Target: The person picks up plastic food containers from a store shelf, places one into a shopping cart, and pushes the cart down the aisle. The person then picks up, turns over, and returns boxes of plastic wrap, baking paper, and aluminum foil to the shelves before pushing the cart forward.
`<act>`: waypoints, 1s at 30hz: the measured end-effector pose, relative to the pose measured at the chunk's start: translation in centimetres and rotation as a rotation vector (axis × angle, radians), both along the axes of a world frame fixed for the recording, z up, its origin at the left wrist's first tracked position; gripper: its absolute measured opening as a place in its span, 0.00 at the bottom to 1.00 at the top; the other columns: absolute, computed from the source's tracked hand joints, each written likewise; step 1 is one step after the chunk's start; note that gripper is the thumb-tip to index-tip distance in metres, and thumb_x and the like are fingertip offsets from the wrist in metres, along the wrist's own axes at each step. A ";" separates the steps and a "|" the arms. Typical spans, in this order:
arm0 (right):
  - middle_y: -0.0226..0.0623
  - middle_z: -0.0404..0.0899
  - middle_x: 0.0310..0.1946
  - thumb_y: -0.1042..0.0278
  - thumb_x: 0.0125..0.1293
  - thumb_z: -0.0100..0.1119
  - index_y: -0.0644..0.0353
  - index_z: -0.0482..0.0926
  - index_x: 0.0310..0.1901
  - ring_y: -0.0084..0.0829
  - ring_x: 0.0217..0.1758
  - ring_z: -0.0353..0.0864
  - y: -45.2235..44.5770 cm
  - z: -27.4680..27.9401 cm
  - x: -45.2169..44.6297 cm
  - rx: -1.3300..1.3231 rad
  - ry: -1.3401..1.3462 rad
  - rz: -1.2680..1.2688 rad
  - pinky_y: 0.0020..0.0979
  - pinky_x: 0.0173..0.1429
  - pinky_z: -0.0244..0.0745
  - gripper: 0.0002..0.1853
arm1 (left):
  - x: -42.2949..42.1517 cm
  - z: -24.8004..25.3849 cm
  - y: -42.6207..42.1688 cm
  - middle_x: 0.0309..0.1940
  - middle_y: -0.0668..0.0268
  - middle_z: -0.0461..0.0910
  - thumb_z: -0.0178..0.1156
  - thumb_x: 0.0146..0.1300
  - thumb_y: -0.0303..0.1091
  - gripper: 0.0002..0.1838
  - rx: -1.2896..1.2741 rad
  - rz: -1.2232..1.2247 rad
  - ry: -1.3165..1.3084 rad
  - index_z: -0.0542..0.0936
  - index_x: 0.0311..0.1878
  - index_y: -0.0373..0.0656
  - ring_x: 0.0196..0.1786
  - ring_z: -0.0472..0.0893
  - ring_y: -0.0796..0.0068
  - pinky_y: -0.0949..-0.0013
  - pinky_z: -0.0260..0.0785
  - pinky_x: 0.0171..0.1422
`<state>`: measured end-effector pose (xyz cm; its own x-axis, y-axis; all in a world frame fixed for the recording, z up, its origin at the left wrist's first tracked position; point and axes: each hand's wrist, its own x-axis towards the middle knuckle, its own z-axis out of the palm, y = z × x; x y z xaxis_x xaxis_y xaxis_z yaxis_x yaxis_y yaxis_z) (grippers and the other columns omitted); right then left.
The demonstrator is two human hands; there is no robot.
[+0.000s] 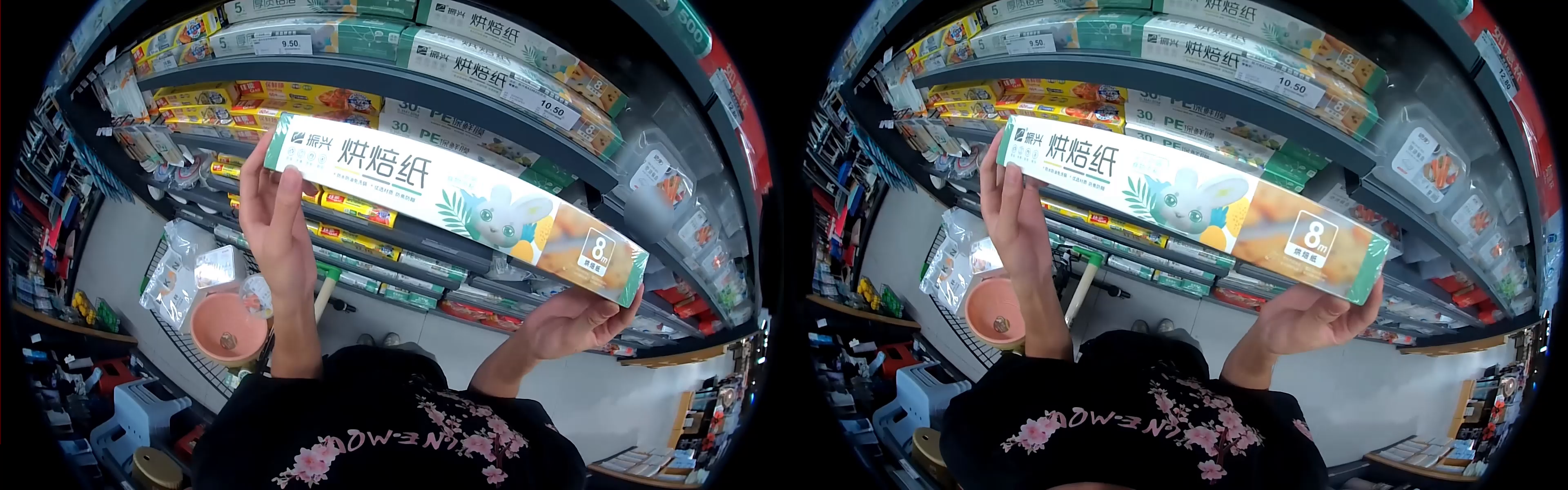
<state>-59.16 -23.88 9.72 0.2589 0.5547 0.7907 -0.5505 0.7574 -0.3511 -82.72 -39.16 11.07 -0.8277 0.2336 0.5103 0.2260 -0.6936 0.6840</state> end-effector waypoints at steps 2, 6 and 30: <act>0.41 0.73 0.63 0.63 0.75 0.54 0.58 0.69 0.64 0.35 0.67 0.71 0.4 -0.1 -0.2 -0.064 0.001 -0.026 0.42 0.74 0.64 0.20 | 0.4 -0.1 0.2 0.66 0.53 0.70 0.49 0.76 0.35 0.24 -0.097 0.036 0.028 0.65 0.70 0.33 0.67 0.71 0.66 0.59 0.60 0.72; 0.43 0.72 0.62 0.63 0.77 0.52 0.61 0.67 0.65 0.34 0.66 0.71 1.4 -0.3 -0.1 -0.277 0.009 0.010 0.39 0.72 0.64 0.20 | 1.0 0.6 0.9 0.67 0.49 0.69 0.34 0.80 0.52 0.32 -0.013 0.083 0.128 0.67 0.69 0.32 0.69 0.70 0.62 0.58 0.57 0.75; 0.50 0.75 0.59 0.55 0.79 0.45 0.77 0.66 0.65 0.34 0.61 0.76 5.7 -5.7 1.5 -0.516 -0.094 0.138 0.38 0.67 0.68 0.28 | 4.4 -1.3 3.1 0.60 0.52 0.75 0.32 0.79 0.56 0.36 -0.110 0.250 0.129 0.74 0.58 0.27 0.51 0.81 0.72 0.70 0.76 0.52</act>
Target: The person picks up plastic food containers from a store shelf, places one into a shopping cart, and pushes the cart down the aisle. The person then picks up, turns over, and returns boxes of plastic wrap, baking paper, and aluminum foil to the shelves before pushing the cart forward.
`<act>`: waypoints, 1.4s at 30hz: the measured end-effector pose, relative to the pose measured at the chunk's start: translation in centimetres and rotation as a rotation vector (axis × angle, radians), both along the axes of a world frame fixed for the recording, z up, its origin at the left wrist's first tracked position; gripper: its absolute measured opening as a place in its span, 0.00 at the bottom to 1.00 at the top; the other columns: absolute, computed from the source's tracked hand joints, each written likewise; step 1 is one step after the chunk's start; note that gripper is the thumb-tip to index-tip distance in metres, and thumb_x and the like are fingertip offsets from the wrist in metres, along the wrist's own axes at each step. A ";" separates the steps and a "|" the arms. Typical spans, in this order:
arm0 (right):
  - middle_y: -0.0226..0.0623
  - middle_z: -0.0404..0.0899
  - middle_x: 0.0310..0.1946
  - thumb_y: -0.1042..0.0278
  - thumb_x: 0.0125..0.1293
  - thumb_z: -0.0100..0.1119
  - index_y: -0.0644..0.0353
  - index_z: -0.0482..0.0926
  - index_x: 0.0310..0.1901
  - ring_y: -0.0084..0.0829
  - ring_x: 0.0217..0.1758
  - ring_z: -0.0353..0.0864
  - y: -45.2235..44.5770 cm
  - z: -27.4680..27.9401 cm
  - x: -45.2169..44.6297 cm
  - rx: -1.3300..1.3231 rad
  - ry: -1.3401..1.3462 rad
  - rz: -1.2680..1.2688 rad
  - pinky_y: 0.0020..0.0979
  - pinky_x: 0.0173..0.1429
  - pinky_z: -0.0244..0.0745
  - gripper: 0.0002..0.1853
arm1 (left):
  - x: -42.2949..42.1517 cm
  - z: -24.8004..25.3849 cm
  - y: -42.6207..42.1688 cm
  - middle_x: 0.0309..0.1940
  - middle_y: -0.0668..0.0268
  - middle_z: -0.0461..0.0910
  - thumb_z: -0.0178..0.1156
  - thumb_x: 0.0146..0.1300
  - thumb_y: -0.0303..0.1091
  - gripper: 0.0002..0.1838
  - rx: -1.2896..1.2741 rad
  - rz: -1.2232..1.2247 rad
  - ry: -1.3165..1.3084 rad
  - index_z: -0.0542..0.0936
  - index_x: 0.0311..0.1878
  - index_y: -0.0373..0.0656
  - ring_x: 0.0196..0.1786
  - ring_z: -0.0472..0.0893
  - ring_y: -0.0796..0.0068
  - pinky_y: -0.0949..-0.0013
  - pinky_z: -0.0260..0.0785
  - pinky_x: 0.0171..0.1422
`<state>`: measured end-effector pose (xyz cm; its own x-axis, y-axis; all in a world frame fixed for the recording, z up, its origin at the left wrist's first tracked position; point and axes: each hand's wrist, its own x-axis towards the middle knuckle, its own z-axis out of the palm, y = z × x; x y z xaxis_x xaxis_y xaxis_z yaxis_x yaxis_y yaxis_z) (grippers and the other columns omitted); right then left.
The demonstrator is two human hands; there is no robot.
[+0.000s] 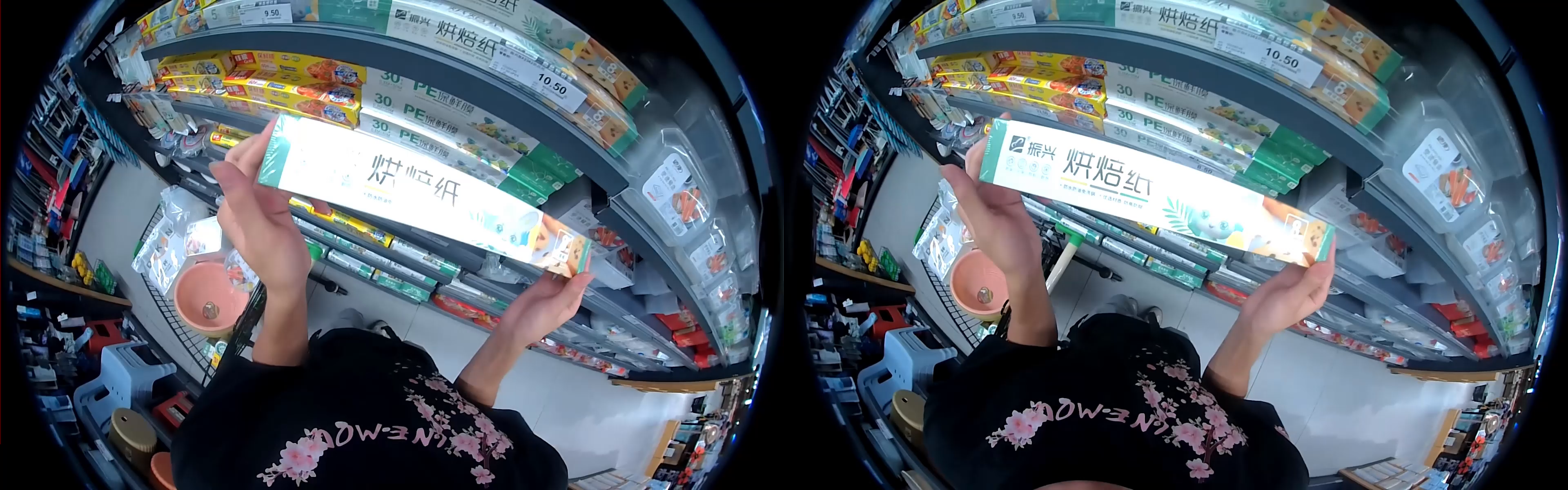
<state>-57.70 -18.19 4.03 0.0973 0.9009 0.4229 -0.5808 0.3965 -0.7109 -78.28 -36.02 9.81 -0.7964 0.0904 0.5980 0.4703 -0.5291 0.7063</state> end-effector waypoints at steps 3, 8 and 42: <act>0.50 0.75 0.59 0.54 0.80 0.44 0.78 0.65 0.65 0.34 0.61 0.76 0.1 -0.4 -0.1 -0.027 -0.039 -0.010 0.38 0.68 0.68 0.29 | 0.5 0.2 0.2 0.58 0.54 0.75 0.33 0.81 0.49 0.31 0.072 -0.073 -0.004 0.74 0.57 0.26 0.42 0.83 0.73 0.72 0.76 0.30; 0.48 0.76 0.56 0.53 0.80 0.43 0.75 0.66 0.63 0.33 0.60 0.76 -0.1 -0.9 -0.7 -0.065 -0.016 0.006 0.36 0.66 0.69 0.28 | -0.1 -0.5 0.2 0.58 0.52 0.75 0.32 0.80 0.44 0.29 -0.038 0.154 0.107 0.68 0.63 0.24 0.52 0.81 0.71 0.68 0.77 0.54; 0.40 0.76 0.51 0.60 0.79 0.46 0.66 0.69 0.58 0.25 0.54 0.76 -2.3 -0.9 0.6 0.098 -0.264 -0.139 0.29 0.61 0.70 0.17 | -1.4 -4.8 -0.1 0.36 0.67 0.80 0.52 0.76 0.44 0.16 -0.241 0.162 -0.187 0.76 0.45 0.39 0.34 0.77 0.84 0.78 0.70 0.38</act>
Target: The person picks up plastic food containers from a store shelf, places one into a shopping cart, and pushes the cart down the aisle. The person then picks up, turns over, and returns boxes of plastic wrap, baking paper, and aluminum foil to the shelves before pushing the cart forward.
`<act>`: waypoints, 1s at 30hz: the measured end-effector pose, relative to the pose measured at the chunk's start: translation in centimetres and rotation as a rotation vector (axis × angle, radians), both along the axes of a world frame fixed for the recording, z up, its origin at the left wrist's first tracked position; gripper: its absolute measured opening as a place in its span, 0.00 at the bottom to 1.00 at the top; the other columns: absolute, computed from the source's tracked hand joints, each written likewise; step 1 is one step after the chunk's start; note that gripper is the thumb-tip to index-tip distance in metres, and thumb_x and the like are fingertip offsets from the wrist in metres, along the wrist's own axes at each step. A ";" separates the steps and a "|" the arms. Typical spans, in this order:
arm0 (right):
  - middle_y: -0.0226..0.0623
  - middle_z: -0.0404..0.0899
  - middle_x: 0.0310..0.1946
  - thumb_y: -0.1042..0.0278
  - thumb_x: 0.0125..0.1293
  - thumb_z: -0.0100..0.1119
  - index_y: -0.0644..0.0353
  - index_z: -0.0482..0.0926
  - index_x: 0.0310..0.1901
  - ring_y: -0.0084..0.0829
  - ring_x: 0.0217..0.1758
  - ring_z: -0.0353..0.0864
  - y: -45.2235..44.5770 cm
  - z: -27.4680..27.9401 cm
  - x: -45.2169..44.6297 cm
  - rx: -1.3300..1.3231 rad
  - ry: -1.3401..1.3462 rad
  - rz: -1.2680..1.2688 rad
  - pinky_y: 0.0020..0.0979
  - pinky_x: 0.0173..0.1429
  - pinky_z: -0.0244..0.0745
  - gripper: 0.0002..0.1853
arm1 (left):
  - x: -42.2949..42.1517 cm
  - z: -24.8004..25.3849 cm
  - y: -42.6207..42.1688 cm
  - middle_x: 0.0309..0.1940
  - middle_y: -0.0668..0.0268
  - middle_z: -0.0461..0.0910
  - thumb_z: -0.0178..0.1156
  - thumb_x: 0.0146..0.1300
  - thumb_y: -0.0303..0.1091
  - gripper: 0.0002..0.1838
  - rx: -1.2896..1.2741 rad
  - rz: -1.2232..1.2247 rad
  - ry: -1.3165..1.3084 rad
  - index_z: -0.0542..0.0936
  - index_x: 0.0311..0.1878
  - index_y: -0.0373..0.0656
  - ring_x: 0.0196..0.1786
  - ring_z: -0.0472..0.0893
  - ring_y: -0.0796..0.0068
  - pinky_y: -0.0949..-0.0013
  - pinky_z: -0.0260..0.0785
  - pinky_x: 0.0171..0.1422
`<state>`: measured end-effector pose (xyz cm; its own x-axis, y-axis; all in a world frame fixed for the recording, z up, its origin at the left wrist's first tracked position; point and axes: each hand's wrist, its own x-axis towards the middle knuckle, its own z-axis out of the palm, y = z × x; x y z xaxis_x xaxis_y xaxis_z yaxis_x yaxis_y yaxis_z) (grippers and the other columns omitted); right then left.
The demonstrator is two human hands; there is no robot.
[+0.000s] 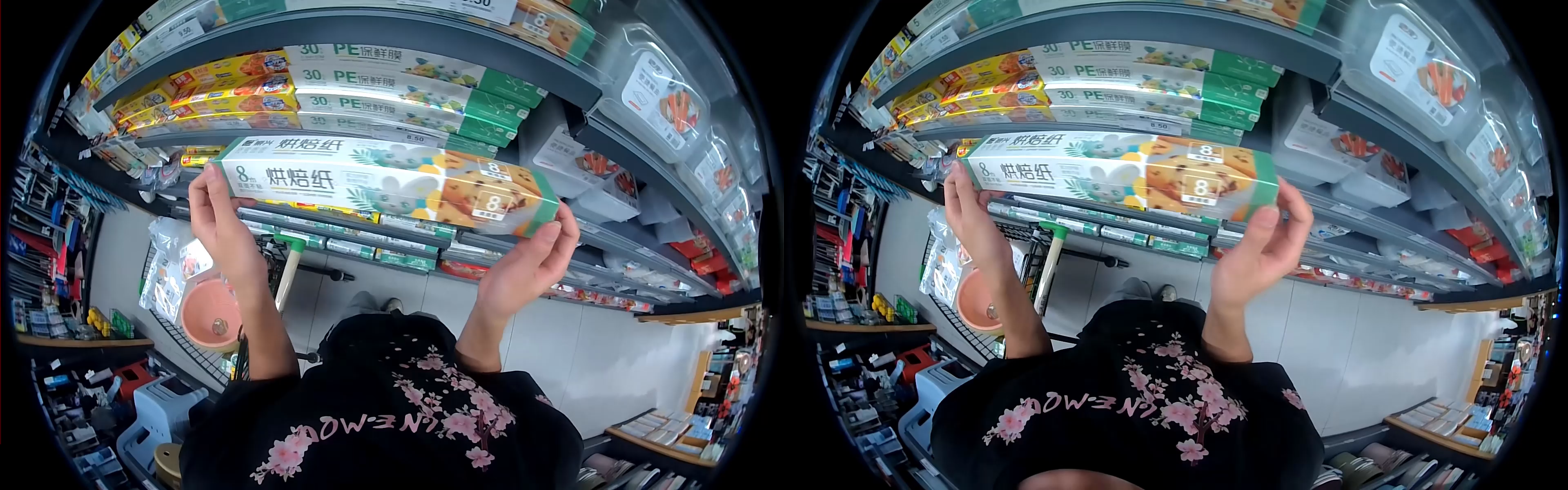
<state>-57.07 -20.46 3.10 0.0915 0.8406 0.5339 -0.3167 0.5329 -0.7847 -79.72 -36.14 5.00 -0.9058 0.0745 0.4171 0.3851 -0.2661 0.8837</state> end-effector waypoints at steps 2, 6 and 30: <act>0.41 0.75 0.53 0.61 0.80 0.44 0.69 0.68 0.59 0.27 0.56 0.75 -0.1 -0.2 0.2 0.058 -0.027 0.011 0.31 0.64 0.69 0.18 | -0.3 -0.1 -0.3 0.36 0.67 0.79 0.52 0.76 0.44 0.16 -0.048 -0.028 -0.013 0.77 0.45 0.37 0.35 0.76 0.84 0.77 0.69 0.38; 0.43 0.69 0.59 0.59 0.80 0.42 0.71 0.67 0.60 0.32 0.61 0.73 -0.3 -0.5 0.1 0.168 0.000 0.100 0.34 0.67 0.67 0.21 | -0.7 -0.3 -0.5 0.36 0.66 0.79 0.51 0.77 0.46 0.19 -0.172 -0.065 -0.034 0.77 0.48 0.35 0.34 0.75 0.83 0.77 0.69 0.39; 0.47 0.75 0.58 0.70 0.76 0.51 0.66 0.63 0.65 0.31 0.61 0.74 -0.4 -0.2 -0.1 -0.060 0.231 0.013 0.34 0.67 0.67 0.20 | 2.6 1.1 -0.1 0.55 0.56 0.76 0.53 0.74 0.28 0.20 0.209 -0.208 0.110 0.63 0.66 0.39 0.61 0.72 0.73 0.66 0.62 0.68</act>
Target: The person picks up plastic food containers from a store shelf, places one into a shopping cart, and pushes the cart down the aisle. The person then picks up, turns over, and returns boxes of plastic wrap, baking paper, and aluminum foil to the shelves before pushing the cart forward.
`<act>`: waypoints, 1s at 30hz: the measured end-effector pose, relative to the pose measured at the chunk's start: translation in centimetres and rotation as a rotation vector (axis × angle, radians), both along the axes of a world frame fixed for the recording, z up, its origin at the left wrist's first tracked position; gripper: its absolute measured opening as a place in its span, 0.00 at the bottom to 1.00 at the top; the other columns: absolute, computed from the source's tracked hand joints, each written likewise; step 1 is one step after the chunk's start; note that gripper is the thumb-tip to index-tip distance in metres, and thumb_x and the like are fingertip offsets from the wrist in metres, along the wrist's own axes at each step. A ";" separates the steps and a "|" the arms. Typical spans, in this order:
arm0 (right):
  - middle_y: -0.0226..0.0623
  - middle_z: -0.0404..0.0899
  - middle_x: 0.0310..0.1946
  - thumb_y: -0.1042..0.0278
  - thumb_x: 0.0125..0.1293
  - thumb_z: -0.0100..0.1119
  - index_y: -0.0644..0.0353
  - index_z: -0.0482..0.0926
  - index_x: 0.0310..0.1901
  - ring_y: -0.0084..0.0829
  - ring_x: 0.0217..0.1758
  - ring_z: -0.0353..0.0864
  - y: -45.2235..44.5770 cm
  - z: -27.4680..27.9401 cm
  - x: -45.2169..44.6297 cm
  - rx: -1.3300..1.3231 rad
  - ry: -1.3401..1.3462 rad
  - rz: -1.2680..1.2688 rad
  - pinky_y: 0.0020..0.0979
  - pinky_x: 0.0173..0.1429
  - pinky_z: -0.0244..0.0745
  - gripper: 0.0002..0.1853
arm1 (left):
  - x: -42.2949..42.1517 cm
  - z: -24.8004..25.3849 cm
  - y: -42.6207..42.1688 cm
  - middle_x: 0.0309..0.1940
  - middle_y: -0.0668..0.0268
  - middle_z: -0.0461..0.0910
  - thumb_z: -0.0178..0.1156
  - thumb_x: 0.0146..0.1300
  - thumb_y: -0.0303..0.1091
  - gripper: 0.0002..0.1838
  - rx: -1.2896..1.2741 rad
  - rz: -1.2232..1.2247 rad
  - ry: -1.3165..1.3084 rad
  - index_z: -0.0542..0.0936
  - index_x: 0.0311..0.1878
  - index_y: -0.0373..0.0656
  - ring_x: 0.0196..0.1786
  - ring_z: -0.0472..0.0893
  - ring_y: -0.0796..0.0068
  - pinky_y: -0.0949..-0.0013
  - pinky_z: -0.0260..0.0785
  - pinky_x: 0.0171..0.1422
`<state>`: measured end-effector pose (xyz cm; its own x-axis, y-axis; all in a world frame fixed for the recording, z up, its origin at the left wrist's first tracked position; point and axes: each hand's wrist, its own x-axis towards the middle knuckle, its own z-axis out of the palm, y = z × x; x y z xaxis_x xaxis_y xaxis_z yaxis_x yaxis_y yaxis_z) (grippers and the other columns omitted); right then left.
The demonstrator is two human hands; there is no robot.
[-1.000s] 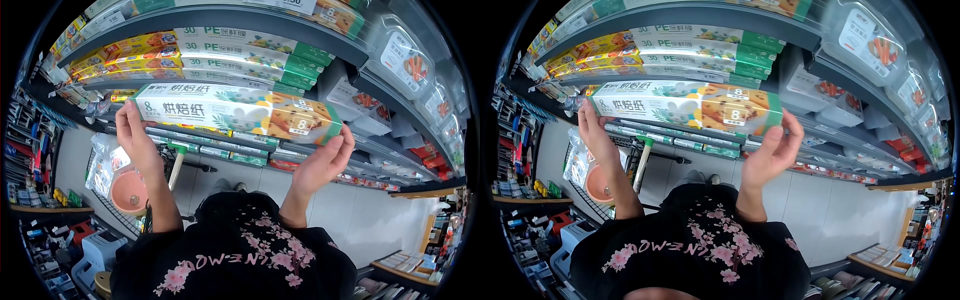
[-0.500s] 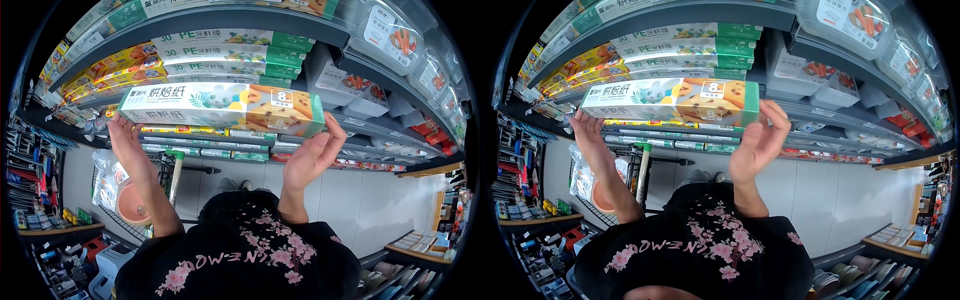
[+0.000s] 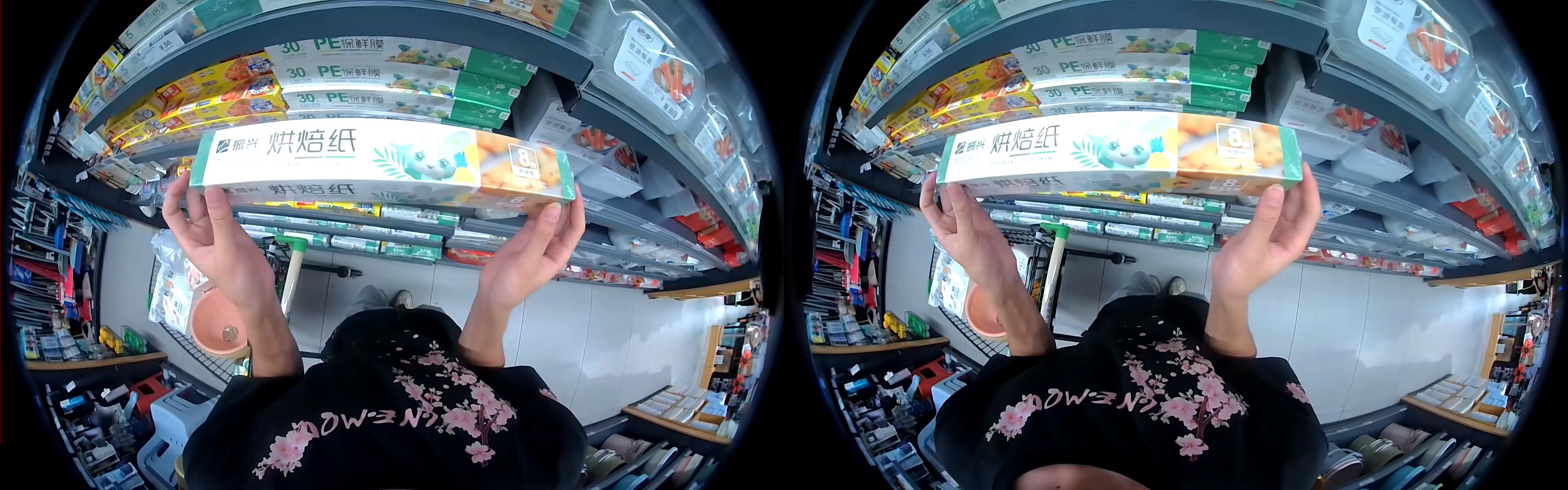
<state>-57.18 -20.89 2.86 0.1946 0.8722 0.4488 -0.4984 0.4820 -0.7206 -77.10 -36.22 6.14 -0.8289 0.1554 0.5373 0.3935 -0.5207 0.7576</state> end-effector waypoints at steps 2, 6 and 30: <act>0.48 0.75 0.58 0.70 0.76 0.51 0.67 0.62 0.67 0.32 0.62 0.74 0.0 0.1 -0.1 -0.002 -0.010 0.000 0.35 0.68 0.66 0.22 | 0.4 0.3 0.2 0.57 0.55 0.74 0.52 0.74 0.25 0.22 0.028 -0.025 0.039 0.60 0.68 0.40 0.63 0.71 0.72 0.64 0.61 0.70; 0.48 0.71 0.61 0.67 0.77 0.50 0.67 0.60 0.68 0.33 0.64 0.72 -0.1 0.6 -0.4 -0.084 0.045 0.061 0.35 0.68 0.66 0.23 | 0.0 0.2 -0.3 0.66 0.47 0.66 0.52 0.74 0.32 0.26 0.102 -0.132 0.135 0.56 0.70 0.41 0.72 0.65 0.59 0.55 0.56 0.77; 0.34 0.67 0.51 0.70 0.74 0.51 0.65 0.59 0.70 0.29 0.60 0.72 -0.4 0.9 -1.4 -0.077 -0.024 0.047 0.36 0.67 0.67 0.26 | 0.2 -0.3 -1.7 0.69 0.48 0.67 0.49 0.74 0.27 0.17 0.159 -0.004 0.227 0.67 0.64 0.42 0.75 0.63 0.56 0.47 0.52 0.80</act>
